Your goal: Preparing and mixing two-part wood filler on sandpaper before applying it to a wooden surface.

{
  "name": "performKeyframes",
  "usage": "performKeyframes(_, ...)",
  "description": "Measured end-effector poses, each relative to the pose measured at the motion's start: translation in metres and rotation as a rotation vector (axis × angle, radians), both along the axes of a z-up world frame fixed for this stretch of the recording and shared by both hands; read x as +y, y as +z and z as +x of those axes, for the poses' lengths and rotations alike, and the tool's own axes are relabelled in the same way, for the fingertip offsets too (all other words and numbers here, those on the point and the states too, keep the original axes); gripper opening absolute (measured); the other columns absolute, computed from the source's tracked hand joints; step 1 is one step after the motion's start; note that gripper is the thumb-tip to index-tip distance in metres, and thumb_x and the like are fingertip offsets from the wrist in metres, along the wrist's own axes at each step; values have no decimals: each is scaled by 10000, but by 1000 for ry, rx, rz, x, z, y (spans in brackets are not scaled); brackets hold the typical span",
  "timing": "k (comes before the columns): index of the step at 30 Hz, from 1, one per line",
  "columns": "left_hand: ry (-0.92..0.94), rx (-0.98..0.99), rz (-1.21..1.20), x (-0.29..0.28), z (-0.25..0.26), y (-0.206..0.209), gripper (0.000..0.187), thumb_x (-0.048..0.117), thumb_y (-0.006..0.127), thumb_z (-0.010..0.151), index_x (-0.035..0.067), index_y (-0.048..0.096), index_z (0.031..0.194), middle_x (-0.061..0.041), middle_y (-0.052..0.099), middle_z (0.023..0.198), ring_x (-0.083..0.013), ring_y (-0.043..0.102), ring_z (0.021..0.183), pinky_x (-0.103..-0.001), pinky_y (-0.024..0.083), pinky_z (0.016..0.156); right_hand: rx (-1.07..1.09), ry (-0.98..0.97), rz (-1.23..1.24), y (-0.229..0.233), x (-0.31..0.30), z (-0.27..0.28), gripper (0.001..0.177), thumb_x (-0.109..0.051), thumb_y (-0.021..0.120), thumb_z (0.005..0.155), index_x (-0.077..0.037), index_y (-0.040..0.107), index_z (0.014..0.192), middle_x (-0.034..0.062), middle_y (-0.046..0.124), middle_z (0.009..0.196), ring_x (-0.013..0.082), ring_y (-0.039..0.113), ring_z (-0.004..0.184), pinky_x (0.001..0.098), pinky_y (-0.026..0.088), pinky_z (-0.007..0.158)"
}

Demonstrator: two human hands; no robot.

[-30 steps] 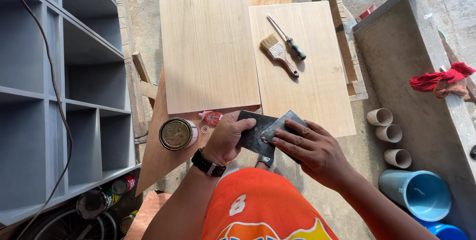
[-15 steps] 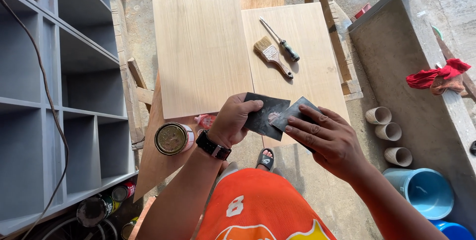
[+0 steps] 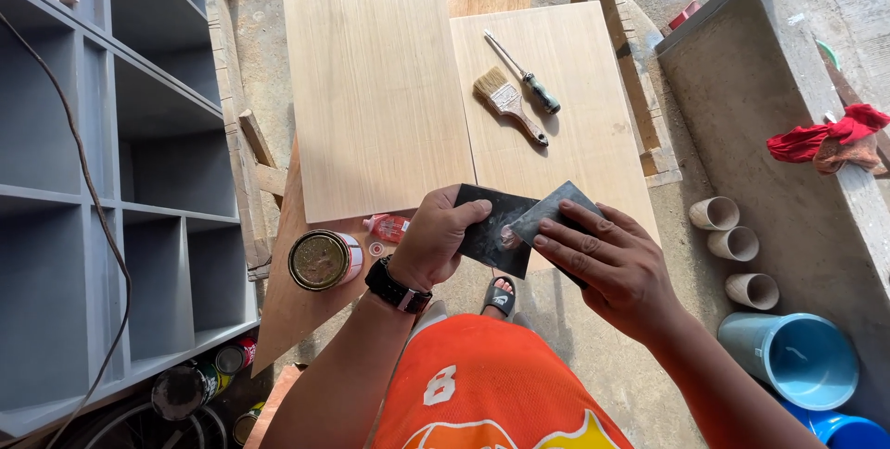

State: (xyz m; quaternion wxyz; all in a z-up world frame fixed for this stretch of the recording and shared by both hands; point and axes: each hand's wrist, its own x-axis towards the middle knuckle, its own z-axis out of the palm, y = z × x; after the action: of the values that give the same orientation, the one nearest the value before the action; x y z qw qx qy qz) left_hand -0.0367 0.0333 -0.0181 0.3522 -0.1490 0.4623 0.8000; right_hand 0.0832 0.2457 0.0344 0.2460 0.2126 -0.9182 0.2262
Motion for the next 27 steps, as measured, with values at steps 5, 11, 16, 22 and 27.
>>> performKeyframes(5,4,10,-18,-1,-2,-5,47,10,758,922,-28,732,934,-214,730,718,-345,795,632,-453,678,591,-14,46,1,1,-3,-3,478,-3,579,1029,-290,796,1342,-59,775,1431,271,680,1408,438,426,1210)
performKeyframes(11,21,-54,15,-6,-3,-8,48,-8,762,914,-31,730,942,-206,732,729,-339,800,641,-447,679,606,-9,85,-21,0,-4,-2,485,1,565,1021,-285,798,1336,-60,770,1441,267,675,1413,445,404,1233)
performKeyframes(16,13,-76,29,-8,1,-14,70,2,773,909,-25,736,962,-208,738,743,-339,799,640,-441,680,609,-41,124,-19,-3,-2,1,561,40,516,986,-274,785,1366,-67,756,1468,262,658,1436,453,398,1237)
performKeyframes(22,9,-74,27,-5,4,-14,62,-5,767,908,-25,735,957,-205,744,744,-330,803,649,-436,676,600,-26,119,-20,-5,-3,-1,566,52,519,978,-267,790,1359,-62,760,1458,258,663,1429,446,392,1240)
performKeyframes(27,-2,-38,-3,-4,8,-3,80,9,776,902,-12,746,973,-206,746,753,-334,803,650,-442,675,586,-17,79,-4,-10,-7,-4,532,34,530,1025,-285,785,1366,-71,764,1450,245,670,1420,424,406,1224)
